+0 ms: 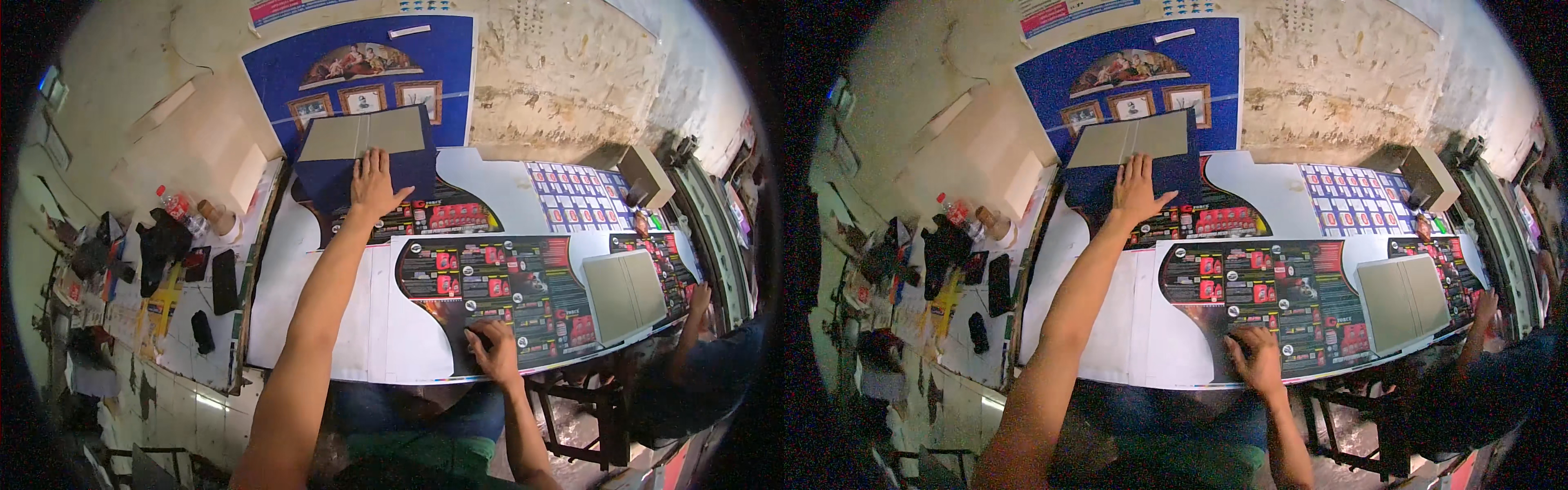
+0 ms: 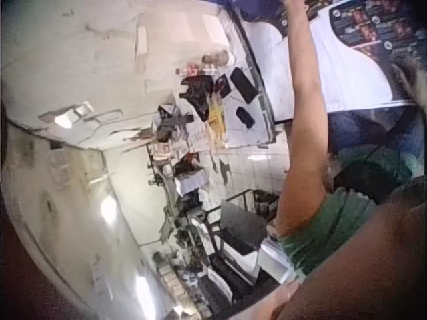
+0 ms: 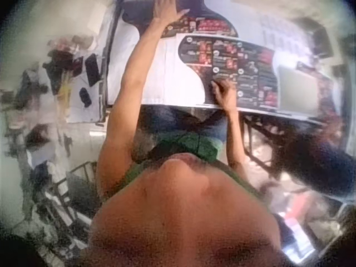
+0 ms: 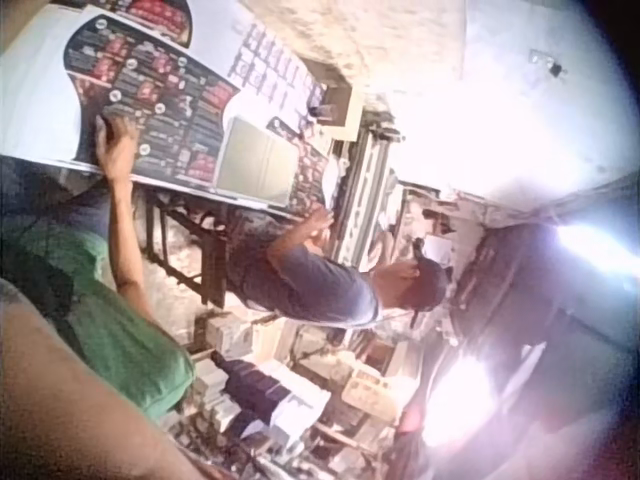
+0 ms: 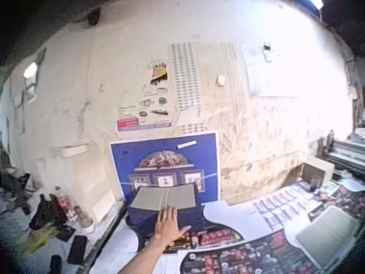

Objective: The person assembles folders by hand, placing covers over boards, pressing them firmly by hand to ensure they are attached, and then gathering the completed items into a large stack.

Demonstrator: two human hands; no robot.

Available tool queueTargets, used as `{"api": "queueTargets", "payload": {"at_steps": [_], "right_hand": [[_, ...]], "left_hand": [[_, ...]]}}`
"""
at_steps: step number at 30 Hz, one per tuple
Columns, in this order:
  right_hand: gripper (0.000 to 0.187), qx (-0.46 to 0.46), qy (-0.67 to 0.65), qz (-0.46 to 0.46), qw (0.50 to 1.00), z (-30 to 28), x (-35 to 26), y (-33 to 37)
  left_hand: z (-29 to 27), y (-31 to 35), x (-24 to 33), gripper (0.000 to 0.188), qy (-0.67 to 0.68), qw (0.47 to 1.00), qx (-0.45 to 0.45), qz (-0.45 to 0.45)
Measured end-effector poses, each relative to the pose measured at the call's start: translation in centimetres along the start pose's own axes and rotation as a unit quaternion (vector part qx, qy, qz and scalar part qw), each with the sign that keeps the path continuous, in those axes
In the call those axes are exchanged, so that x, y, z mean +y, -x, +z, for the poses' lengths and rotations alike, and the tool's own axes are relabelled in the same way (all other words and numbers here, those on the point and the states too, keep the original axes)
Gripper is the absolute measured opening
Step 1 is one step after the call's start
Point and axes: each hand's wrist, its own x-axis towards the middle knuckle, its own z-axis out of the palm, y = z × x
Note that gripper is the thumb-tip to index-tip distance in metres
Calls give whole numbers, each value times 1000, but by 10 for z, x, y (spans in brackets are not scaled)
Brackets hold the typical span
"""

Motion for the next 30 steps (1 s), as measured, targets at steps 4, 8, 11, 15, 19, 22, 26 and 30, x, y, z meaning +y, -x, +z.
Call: {"api": "queueTargets", "payload": {"at_steps": [4, 8, 11, 15, 19, 22, 26, 30], "right_hand": [[18, 3, 8, -11, 1000, 2, -1, 0], [19, -6, 13, -10, 1000, 1, 0, -1], [18, -11, 16, -17, 1000, 1, 7, -3], [17, 5, 16, -18, 1000, -6, 12, 2], [14, -7, -2, 2, 1000, 3, 6, -2], [12, 0, -9, 17, 1000, 1, 9, -4], [12, 7, -2, 18, 1000, 2, 2, -4], [12, -6, -23, 56, 998, 9, 9, -1]], "left_hand": [[-2, 4, -18, 115, -8, 1000, 1, 6], [-10, 2, -6, 113, -8, 1000, -22, 7], [-15, -2, -3, 102, 39, 999, -5, 3], [-21, -22, -27, 85, 143, 973, 100, -155], [-21, -21, -171, 70, 239, 839, 130, -470], [-17, -7, -204, 70, 540, 686, 79, -481], [-15, -9, -206, 68, 514, 716, 111, -460], [-4, -7, -195, 72, 461, 721, 108, -507]]}}
